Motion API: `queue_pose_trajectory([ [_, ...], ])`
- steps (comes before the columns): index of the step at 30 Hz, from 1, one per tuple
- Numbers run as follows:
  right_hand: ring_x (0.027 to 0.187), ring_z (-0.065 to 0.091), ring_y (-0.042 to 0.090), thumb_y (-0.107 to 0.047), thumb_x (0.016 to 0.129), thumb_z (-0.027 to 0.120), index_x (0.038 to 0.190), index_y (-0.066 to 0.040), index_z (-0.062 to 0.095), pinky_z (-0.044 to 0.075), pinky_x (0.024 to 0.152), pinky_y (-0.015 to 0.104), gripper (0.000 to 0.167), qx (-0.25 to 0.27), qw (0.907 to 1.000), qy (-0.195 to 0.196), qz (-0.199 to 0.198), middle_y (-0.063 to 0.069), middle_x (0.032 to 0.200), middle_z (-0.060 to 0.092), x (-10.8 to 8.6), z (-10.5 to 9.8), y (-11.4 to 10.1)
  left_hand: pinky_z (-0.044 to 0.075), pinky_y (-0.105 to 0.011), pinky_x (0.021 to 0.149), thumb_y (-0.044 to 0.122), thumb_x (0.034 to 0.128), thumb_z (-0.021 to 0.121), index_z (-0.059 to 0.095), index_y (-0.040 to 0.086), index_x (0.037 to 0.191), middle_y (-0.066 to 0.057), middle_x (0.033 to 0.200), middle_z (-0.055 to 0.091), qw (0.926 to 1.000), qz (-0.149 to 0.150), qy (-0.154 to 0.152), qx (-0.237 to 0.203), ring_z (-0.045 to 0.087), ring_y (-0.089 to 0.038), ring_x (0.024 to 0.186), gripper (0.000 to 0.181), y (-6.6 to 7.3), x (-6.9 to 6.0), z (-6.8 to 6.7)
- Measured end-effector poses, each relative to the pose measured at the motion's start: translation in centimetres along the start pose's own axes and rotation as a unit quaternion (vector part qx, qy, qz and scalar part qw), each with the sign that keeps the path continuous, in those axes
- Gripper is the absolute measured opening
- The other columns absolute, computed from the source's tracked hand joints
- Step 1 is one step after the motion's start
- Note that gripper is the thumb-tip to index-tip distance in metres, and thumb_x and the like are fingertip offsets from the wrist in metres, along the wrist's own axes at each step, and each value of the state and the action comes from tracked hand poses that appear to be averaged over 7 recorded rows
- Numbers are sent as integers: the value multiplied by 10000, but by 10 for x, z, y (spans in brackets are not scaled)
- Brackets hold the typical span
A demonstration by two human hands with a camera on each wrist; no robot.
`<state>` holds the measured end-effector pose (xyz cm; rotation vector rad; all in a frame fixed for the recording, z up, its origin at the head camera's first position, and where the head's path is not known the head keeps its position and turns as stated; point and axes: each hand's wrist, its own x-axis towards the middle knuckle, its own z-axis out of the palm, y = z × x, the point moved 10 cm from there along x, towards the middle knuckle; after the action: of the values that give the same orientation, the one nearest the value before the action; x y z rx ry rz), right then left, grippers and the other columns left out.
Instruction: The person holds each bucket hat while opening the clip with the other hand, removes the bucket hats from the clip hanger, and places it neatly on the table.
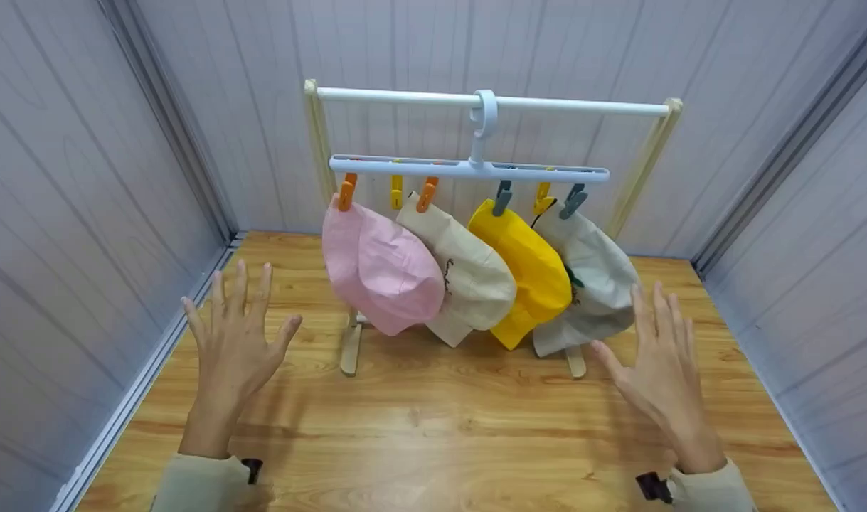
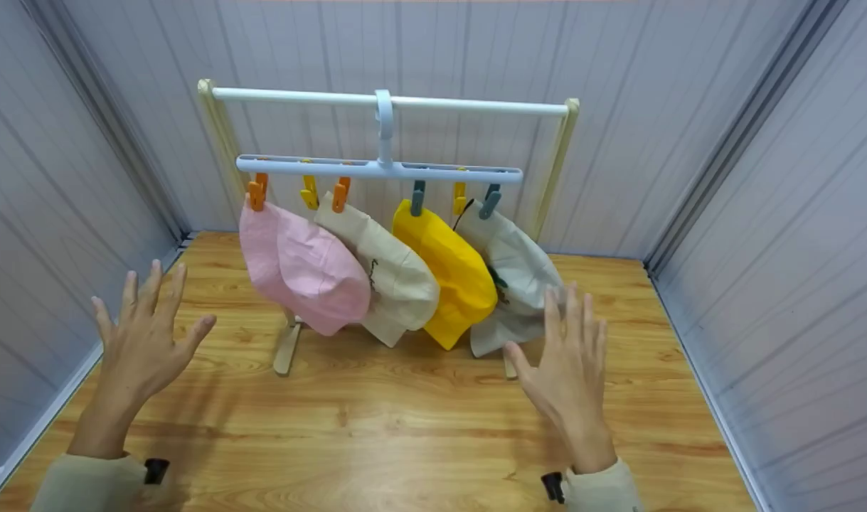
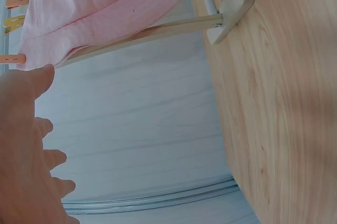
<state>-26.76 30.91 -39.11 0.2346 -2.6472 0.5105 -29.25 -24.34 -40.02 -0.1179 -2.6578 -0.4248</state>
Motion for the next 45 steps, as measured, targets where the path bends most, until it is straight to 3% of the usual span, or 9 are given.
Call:
queue_pose_trajectory([
  [7, 1606, 128, 463, -451, 993, 712, 1710, -165, 195, 106, 1273, 686, 929, 318, 9992, 137, -193, 187, 1766, 134, 14, -6, -28, -87, -798, 1192, 562, 1062, 547, 138, 238, 1721, -177, 1776, 75, 9991, 6, -21, -434, 74, -510, 1604, 840, 6, 8, -3],
  [15, 1601, 171, 443, -410, 987, 727, 1690, -146, 273, 196, 1234, 723, 878, 582, 9970, 274, -424, 165, 1759, 180, 33, -9, -58, -52, -798, 1201, 497, 1063, 588, 203, 187, 1709, -207, 1761, 132, 9957, -56, 134, -918, 109, -501, 1602, 814, 10, 14, -10],
  [24, 1587, 246, 402, -405, 986, 732, 1685, -159, 291, 260, 1208, 730, 862, 829, 9942, 284, -616, 143, 1755, 206, 53, -8, -83, 8, -789, 1214, 514, 1072, 569, 223, 197, 1706, -210, 1753, 174, 9837, -199, 128, -1780, 166, -521, 1582, 789, 11, 21, -14],
  [33, 1571, 293, 352, -370, 981, 748, 1666, -159, 343, 311, 1207, 690, 823, 1482, 9855, 224, -800, 110, 1735, 269, 71, -7, -112, 174, -769, 1213, 399, 1087, 588, 295, 193, 1686, -168, 1737, 254, 9617, -191, 147, -2729, 208, -441, 1595, 698, 20, 34, -16],
  [39, 1546, 344, 341, -340, 987, 728, 1646, -120, 379, 303, 1228, 652, 777, 2077, 9736, 86, -943, 113, 1711, 315, 86, -3, -135, 320, -722, 1174, 365, 1098, 581, 348, 183, 1659, -173, 1666, 376, 9401, -379, 43, -3387, 378, -419, 1511, 634, 22, 45, -4],
  [42, 1547, 344, 319, -335, 997, 716, 1639, -109, 389, 298, 1241, 626, 755, 2306, 9677, -6, -1017, 105, 1700, 337, 93, 0, -147, 336, -666, 1198, 348, 1101, 584, 364, 154, 1643, -165, 1649, 404, 9279, -442, 18, -3703, 416, -404, 1494, 616, 24, 50, 3],
  [45, 1527, 372, 314, -305, 1001, 716, 1635, -119, 397, 367, 1211, 580, 734, 2561, 9610, -99, -1041, 87, 1689, 357, 100, 2, -158, 329, -603, 1228, 315, 1102, 594, 375, 125, 1627, -156, 1625, 438, 9139, -495, 31, -4028, 436, -392, 1482, 600, 25, 55, 7],
])
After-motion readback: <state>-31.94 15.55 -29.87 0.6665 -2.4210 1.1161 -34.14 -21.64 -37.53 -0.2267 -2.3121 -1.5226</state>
